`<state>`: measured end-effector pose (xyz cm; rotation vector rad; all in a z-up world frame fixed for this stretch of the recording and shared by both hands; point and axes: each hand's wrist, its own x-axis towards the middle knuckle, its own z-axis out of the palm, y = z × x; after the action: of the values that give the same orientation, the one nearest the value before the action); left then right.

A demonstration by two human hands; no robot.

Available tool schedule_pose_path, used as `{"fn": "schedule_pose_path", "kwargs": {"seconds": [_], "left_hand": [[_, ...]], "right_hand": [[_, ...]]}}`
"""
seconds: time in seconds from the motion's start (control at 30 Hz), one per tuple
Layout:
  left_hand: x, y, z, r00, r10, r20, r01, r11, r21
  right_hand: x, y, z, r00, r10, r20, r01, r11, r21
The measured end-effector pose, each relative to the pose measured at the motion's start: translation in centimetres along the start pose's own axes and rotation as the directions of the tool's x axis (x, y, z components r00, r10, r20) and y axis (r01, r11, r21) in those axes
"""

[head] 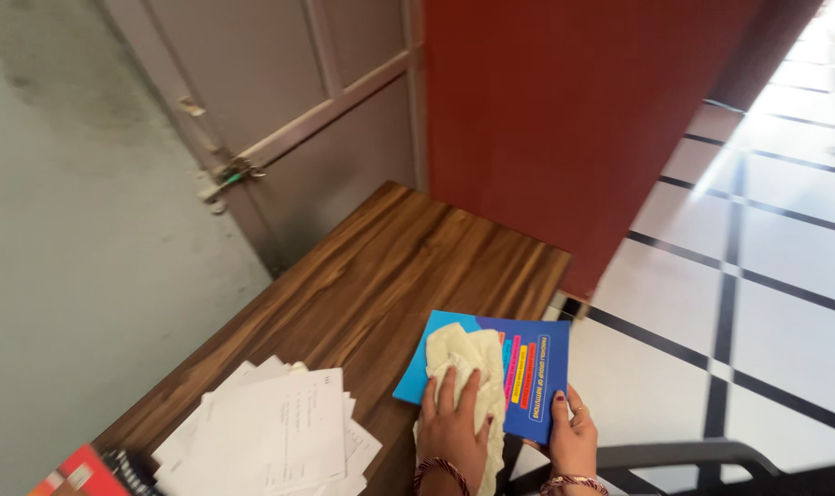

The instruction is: The person wipes several sheets of paper, a book, and a manual using a cloth, then places them one at a time onto a chair.

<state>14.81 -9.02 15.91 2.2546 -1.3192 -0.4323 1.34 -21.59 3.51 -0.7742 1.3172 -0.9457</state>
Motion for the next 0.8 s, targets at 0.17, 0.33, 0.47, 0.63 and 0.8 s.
{"fn": "schedule_pose_path", "kwargs": {"seconds": [0.17,0.33,0.47,0.63,0.8], "left_hand": [[-0.1,-1.1,4.3,0.954,0.286,-0.088,-0.28,0.957,0.073],[0.5,-4.1,7.0,0.834,0.415,-0.364,-0.323,0.902,0.288],[-0.8,-7.0,3.8,0.9,0.26,-0.349,-0.151,0.939,0.31],[-1.6,-6.8,4.0,0.834,0.2,-0.515,-0.004,0.934,0.357],[-1.0,-4.5,6.9,0.806,0.384,-0.45,-0.223,0.902,0.37]], "right_hand": [[5.1,6.0,1.8,0.975,-0.181,0.127,0.186,0.982,-0.029],[6.1,6.0,2.7,0.954,-0.178,0.241,0.255,0.906,-0.338],[3.5,-0.7,3.2,0.943,0.108,0.314,-0.059,0.985,-0.163],[2.9,-4.1,3.3,0.896,0.208,0.392,-0.121,0.964,-0.235],[2.7,-3.0,3.8,0.91,0.133,0.393,0.03,0.924,-0.382]]}}
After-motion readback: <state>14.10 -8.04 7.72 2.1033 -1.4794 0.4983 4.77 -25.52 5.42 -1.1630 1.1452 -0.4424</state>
